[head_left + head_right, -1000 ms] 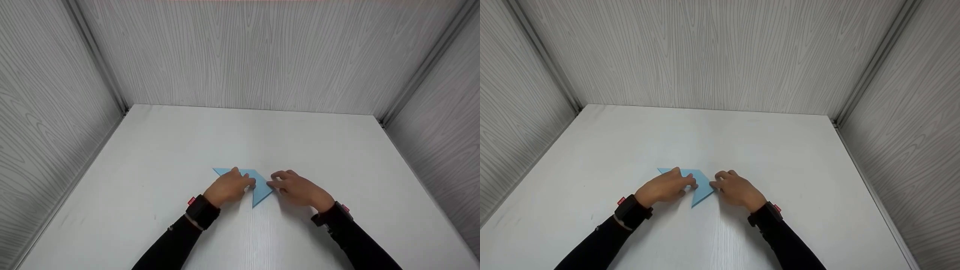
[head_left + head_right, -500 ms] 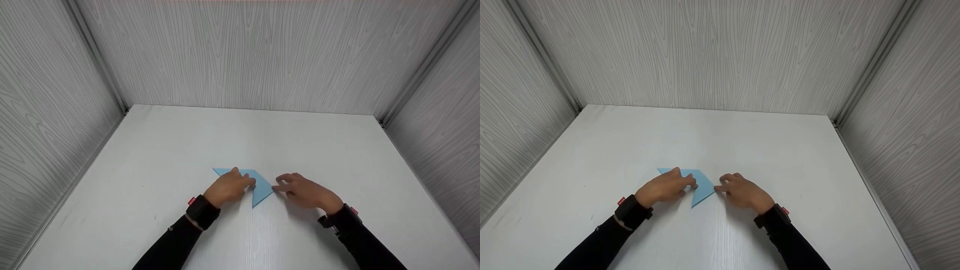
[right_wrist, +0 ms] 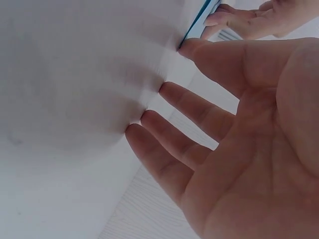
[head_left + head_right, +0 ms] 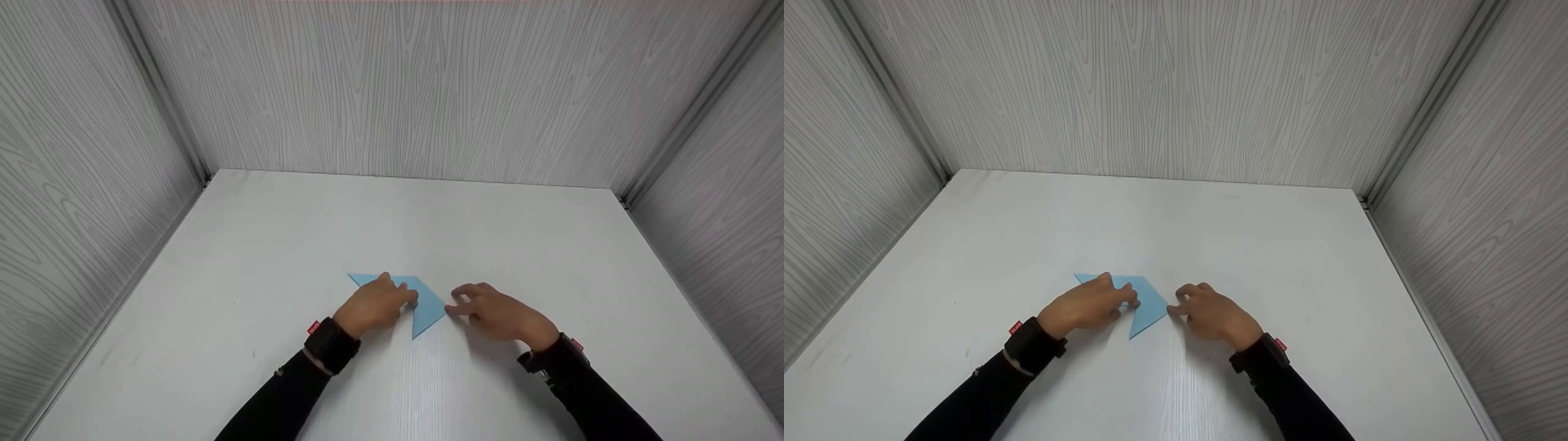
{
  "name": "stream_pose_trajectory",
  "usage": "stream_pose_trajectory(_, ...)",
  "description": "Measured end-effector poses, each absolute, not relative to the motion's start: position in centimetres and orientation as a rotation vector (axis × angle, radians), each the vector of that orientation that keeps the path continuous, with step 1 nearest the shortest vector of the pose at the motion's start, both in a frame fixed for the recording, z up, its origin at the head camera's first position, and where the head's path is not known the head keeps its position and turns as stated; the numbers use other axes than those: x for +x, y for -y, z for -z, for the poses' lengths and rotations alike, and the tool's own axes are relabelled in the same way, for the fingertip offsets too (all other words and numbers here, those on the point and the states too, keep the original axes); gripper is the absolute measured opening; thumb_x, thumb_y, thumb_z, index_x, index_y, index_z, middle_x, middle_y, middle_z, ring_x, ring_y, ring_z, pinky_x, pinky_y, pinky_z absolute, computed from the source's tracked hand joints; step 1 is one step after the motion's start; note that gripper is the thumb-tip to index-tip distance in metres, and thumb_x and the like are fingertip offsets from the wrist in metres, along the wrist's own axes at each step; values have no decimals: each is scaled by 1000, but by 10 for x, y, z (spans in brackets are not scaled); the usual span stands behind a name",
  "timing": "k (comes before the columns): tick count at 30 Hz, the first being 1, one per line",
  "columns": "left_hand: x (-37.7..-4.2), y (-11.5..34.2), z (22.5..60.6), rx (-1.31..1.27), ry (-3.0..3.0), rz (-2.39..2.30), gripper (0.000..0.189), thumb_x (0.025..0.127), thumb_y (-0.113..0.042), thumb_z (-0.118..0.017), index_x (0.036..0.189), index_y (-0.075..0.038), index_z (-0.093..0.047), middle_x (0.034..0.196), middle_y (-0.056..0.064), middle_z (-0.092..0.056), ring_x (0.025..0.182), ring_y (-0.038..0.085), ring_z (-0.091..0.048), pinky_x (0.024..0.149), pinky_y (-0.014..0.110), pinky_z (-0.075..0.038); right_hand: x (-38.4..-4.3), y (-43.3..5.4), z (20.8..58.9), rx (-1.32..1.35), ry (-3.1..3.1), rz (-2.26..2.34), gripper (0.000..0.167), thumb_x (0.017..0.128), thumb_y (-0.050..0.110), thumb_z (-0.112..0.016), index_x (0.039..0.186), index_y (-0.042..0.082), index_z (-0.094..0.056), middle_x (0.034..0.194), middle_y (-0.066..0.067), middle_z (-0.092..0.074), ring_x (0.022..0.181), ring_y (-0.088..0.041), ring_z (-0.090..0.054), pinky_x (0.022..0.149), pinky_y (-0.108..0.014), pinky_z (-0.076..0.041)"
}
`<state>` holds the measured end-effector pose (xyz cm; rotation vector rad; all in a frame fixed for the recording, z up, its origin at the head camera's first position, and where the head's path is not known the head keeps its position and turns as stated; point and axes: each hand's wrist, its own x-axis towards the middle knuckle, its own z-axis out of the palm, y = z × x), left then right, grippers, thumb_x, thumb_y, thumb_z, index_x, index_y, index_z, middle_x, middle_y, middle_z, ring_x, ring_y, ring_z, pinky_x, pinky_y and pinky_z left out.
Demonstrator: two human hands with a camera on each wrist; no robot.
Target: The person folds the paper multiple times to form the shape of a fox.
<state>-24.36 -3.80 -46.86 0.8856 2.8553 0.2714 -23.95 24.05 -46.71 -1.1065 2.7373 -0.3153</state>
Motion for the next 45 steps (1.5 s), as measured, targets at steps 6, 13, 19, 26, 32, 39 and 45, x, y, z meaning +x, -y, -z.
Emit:
stream_pose_trajectory(6, -245, 36, 471, 860, -2848, -266, 32, 102, -6, -61, 127, -23, -72, 116, 8, -71, 97, 21, -54, 76, 30, -52, -239, -242, 466, -1098, -2740, 304, 48, 98, -10, -52, 137, 12, -68, 147, -22, -52, 134, -45, -48, 103, -54, -48)
stream_pose_trajectory(13, -243, 37, 470, 870, -2842, -274, 33, 102, -6, -62, 129, -22, -71, 118, 8, -70, 101, 22, -56, 82, 32, -54, -238, -241, 463, -1009, -2725, 314, 47, 97, -9, -52, 133, 14, -71, 149, -22, -52, 136, -45, -47, 103, -52, -49)
stream_pose_trajectory(19, -243, 42, 471, 874, -2848, -309, 31, 102, -6, -61, 126, -21, -73, 115, 7, -71, 106, 24, -58, 86, 33, -54, -238, -239, 463, -986, -2726, 327, 49, 97, -9, -50, 133, 16, -72, 148, -21, -53, 137, -44, -47, 103, -51, -49)
stream_pose_trajectory(26, -243, 47, 472, 886, -2840, -327, 32, 100, -4, -63, 125, -22, -73, 113, 6, -72, 103, 22, -56, 82, 30, -52, -245, -237, 465, -1147, -2752, 369, 44, 96, -8, -56, 132, 11, -72, 135, -15, -64, 124, -37, -59, 98, -49, -53)
stream_pose_trajectory(32, -243, 48, 470, 880, -2827, -323, 31, 102, -4, -60, 125, -22, -73, 113, 6, -72, 103, 22, -55, 82, 29, -51, -252, -223, 464, -1204, -2827, 480, 38, 97, -4, -60, 132, 5, -70, 125, -10, -70, 119, -29, -65, 98, -44, -55)
stream_pose_trajectory(39, -245, 47, 470, 895, -2828, -289, 32, 100, -3, -62, 126, -21, -72, 109, 6, -71, 100, 23, -53, 80, 30, -50, -264, -193, 466, -1321, -2873, 477, 31, 92, -4, -70, 122, 4, -76, 117, -10, -74, 110, -28, -70, 93, -42, -58)
stream_pose_trajectory(45, -245, 47, 469, 915, -2846, -229, 34, 98, -5, -66, 127, -22, -72, 127, 9, -71, 120, 31, -60, 95, 38, -54, -274, -173, 472, -1249, -2917, 391, 29, 93, 2, -75, 121, 7, -77, 117, -10, -74, 111, -26, -69, 93, -40, -58)
